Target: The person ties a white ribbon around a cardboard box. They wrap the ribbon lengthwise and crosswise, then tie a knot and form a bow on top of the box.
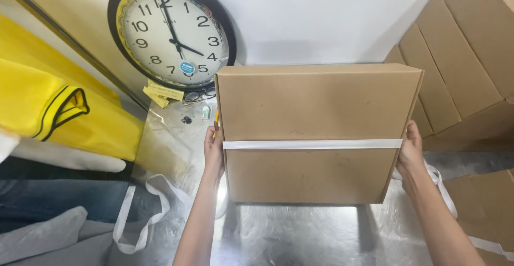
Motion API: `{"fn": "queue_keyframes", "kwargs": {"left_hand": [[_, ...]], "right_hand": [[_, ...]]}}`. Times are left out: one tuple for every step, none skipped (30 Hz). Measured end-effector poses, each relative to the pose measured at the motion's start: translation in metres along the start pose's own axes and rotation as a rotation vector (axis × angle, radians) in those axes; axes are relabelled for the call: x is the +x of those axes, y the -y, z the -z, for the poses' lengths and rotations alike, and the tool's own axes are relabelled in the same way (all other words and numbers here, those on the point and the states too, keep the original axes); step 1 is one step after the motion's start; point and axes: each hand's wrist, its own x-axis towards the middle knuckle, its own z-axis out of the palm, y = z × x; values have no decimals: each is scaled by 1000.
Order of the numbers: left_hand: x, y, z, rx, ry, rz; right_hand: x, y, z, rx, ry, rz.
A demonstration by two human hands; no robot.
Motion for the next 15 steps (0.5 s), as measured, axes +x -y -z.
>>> {"fn": "queue_keyframes", "kwargs": {"left_hand": [[9, 0, -6, -1, 1, 4], [18, 0, -11, 46, -32, -32], [25, 0, -16, 93, -65, -68], [31, -4, -24, 93, -63, -68], [35, -9, -33, 114, -75, -77], [39, -13, -40, 135, -87, -84], [48, -7, -40, 134, -84, -83], [57, -1, -39, 72, -88, -79], [65, 4, -39, 9, -92, -75], [75, 15, -32, 9, -88, -77], [85, 26, -25, 1, -82, -70], [95, 36, -17, -7, -74, -60], [93, 38, -12, -8, -68, -60], [92, 41, -8, -5, -70, -49], [90, 44, -5, -3, -72, -38]], "right_hand": [[8, 0, -2, -3, -3, -1], [15, 0, -4, -30, -14, 38], [22, 1, -6, -56, -24, 77], [27, 4, -12, -56, -26, 79], [31, 8, -17, -56, -34, 81], [34, 13, -21, -57, -42, 82], [45, 7, -18, -58, -45, 84], [55, 1, -15, -10, -40, 57], [65, -5, -12, 38, -34, 31], [53, 20, -30, 40, -36, 35], [40, 44, -47, 52, -29, 39], [25, 69, -65, 63, -25, 43], [19, 69, -64, 64, -30, 47], [13, 71, -61, 47, -27, 36], [7, 71, -59, 30, -24, 25]]}}
